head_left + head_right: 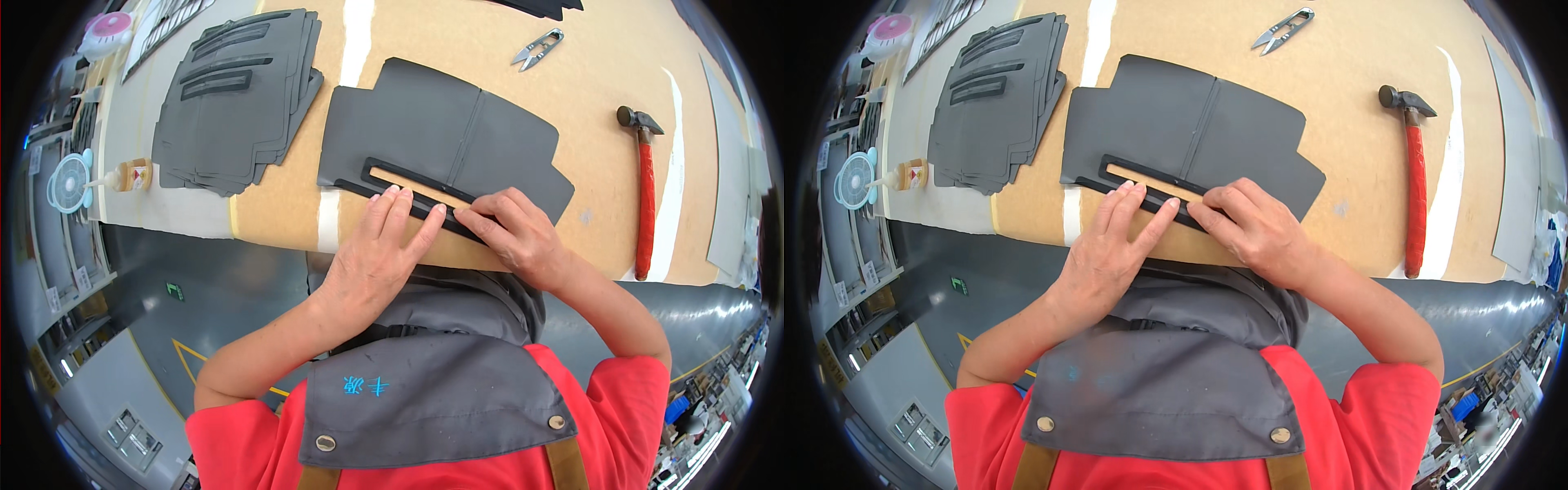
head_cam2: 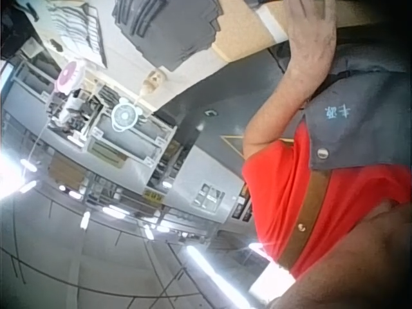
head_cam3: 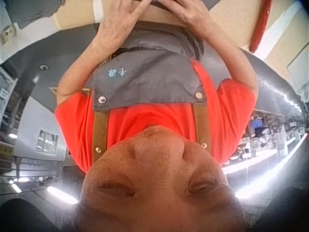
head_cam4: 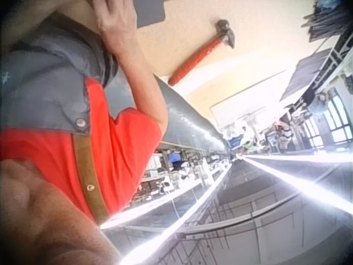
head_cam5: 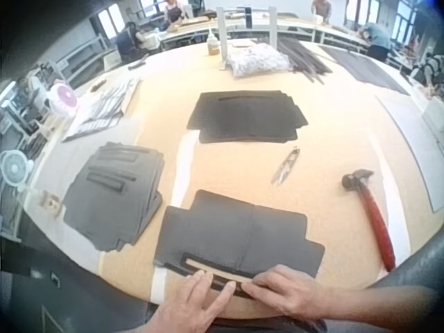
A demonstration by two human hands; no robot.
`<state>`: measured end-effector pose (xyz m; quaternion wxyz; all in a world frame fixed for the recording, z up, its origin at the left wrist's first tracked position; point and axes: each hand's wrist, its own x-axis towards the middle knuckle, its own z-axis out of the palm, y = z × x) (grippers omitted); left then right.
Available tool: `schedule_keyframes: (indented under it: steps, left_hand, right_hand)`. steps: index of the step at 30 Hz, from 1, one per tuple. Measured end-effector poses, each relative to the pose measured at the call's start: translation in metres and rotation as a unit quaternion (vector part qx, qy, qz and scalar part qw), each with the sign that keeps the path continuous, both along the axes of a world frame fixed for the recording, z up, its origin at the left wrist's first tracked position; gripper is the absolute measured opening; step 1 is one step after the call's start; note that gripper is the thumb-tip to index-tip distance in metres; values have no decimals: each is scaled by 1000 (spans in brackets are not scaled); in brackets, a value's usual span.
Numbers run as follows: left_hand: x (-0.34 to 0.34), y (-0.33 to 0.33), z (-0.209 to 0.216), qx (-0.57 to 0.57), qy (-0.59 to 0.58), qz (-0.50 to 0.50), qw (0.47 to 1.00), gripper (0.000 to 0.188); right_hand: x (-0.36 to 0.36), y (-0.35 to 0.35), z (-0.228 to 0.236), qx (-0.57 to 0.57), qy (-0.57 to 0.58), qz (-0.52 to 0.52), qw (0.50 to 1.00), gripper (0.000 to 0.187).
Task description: Assembling and hammering a leather pocket component on a workshop table.
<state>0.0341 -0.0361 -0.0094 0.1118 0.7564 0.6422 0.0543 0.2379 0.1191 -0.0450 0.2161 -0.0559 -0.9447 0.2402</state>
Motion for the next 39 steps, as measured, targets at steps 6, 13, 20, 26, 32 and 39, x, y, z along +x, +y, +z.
schedule_keyframes:
  steps: [6, 13, 20, 26, 32, 39]
  left_hand:
    - [5, -3, -8, 14, -6, 22, 1000, 81]
    - [11, -6, -13, 20, 16, 38, 999, 80]
    - [21, -5, -11, 65, 20, 27, 997, 68]
    - [30, -7, -19, 79, 16, 32, 996, 62]
    - [31, 0, -16, 82, -9, 33, 996, 60]
    - [37, 2, -18, 86, -1, 39, 996, 58]
  right_hand:
    - [-1, 1, -3, 73, 10, 29, 997, 44]
    - [5, -1, 0, 16, -9, 0, 1000, 43]
    - [7, -3, 1, 72, 1, 15, 997, 41]
    - [11, -7, -3, 37, -4, -16, 999, 39]
    - [13, -2, -1, 21, -6, -33, 999, 41]
    - [13, 0, 6, 61, -14, -2, 998, 39]
